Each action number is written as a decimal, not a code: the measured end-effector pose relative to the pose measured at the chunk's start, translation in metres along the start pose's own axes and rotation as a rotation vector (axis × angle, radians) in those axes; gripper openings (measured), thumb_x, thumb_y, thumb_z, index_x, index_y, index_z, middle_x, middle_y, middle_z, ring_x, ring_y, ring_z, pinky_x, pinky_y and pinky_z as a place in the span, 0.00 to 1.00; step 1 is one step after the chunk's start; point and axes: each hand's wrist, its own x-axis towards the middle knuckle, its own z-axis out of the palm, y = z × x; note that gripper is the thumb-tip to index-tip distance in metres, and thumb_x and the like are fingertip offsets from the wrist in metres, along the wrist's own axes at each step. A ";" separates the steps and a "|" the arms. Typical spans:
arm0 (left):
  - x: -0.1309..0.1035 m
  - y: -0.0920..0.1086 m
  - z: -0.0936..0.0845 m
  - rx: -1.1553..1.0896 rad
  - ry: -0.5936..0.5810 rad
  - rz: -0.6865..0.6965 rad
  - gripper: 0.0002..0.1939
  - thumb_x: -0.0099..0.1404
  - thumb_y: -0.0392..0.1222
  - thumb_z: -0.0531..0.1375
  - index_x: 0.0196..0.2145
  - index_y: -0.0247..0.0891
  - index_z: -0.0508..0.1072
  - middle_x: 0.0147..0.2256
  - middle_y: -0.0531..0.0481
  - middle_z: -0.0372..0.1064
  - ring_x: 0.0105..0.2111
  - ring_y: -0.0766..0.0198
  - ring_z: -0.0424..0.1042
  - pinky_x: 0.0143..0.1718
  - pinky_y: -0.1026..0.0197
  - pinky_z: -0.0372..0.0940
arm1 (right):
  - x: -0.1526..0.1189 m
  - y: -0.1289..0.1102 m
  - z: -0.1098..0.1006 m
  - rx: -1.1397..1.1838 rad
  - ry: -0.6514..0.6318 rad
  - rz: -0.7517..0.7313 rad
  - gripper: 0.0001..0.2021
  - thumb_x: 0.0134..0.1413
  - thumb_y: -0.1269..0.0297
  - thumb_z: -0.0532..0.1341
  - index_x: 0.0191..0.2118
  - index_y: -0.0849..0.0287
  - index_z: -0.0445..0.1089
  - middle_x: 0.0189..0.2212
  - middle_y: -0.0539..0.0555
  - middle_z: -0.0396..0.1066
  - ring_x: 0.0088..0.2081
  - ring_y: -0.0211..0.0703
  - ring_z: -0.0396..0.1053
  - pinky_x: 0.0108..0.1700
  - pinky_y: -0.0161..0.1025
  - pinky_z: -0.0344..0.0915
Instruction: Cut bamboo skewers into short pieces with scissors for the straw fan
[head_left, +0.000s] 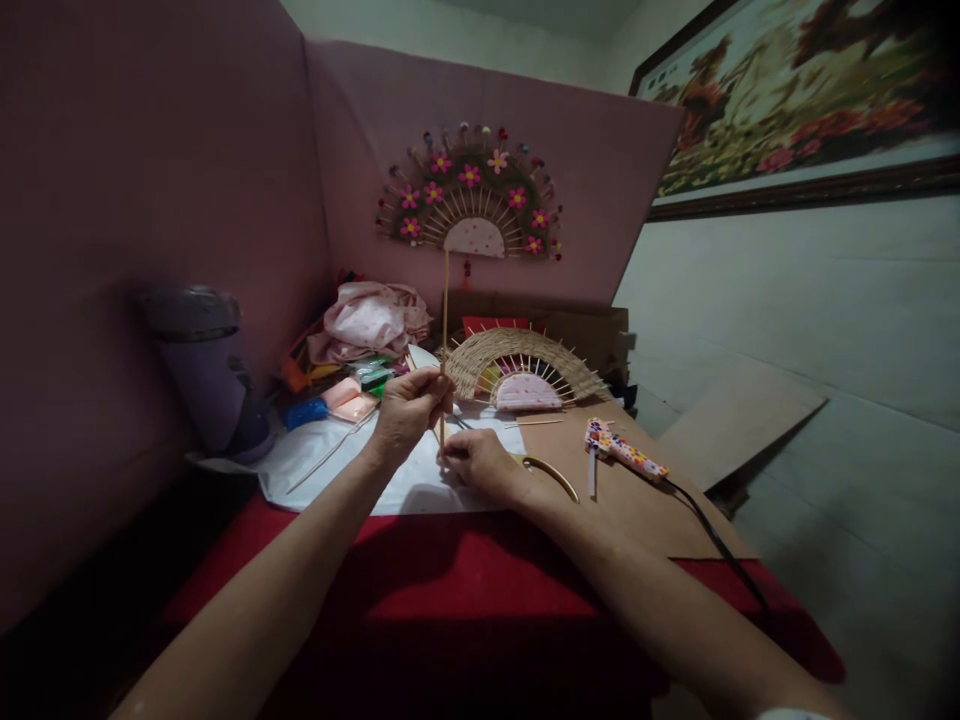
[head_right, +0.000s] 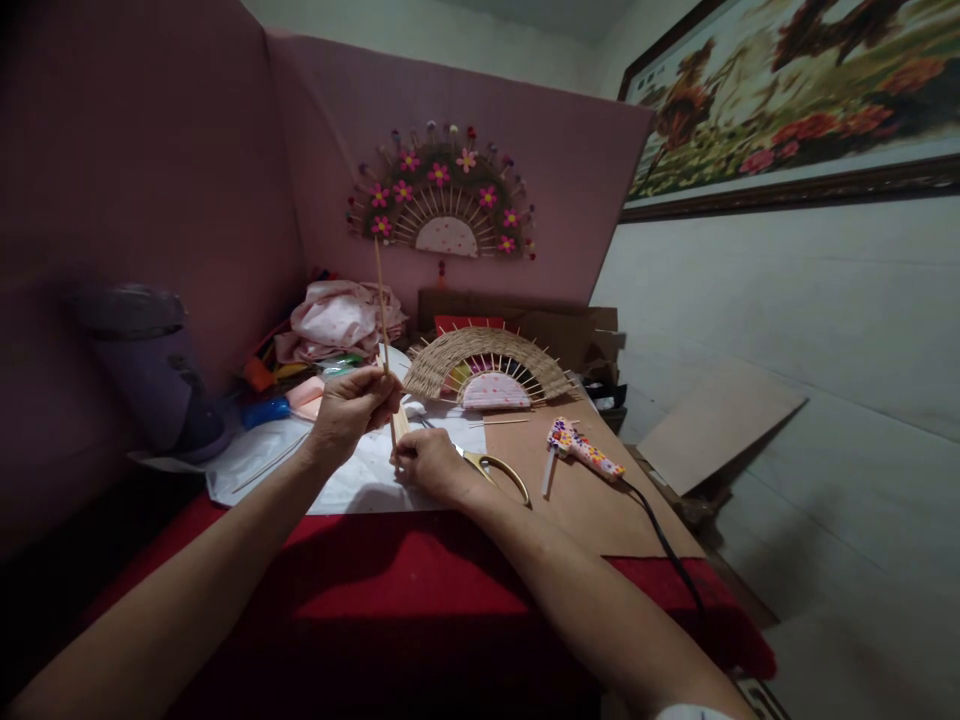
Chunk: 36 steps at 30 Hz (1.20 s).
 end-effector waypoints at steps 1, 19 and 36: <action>0.000 0.000 -0.001 -0.003 0.000 0.001 0.15 0.52 0.48 0.63 0.22 0.33 0.68 0.16 0.55 0.62 0.12 0.78 0.53 0.12 0.71 0.44 | 0.002 -0.001 -0.007 -0.015 -0.022 -0.001 0.06 0.45 0.76 0.60 0.25 0.64 0.74 0.20 0.50 0.71 0.23 0.32 0.63 0.26 0.28 0.55; -0.004 0.001 -0.002 0.121 -0.054 0.105 0.10 0.54 0.43 0.62 0.21 0.34 0.72 0.18 0.52 0.67 0.18 0.72 0.61 0.19 0.69 0.55 | -0.063 -0.029 -0.077 -0.655 -0.299 0.342 0.13 0.45 0.71 0.58 0.40 0.63 0.64 0.35 0.60 0.70 0.32 0.45 0.66 0.28 0.36 0.52; 0.007 0.000 -0.002 0.023 -0.026 0.072 0.13 0.51 0.46 0.63 0.20 0.34 0.67 0.16 0.54 0.65 0.16 0.68 0.67 0.20 0.65 0.63 | -0.094 -0.011 -0.109 0.416 -0.005 0.547 0.22 0.46 0.51 0.61 0.44 0.60 0.66 0.17 0.46 0.61 0.16 0.33 0.59 0.18 0.33 0.59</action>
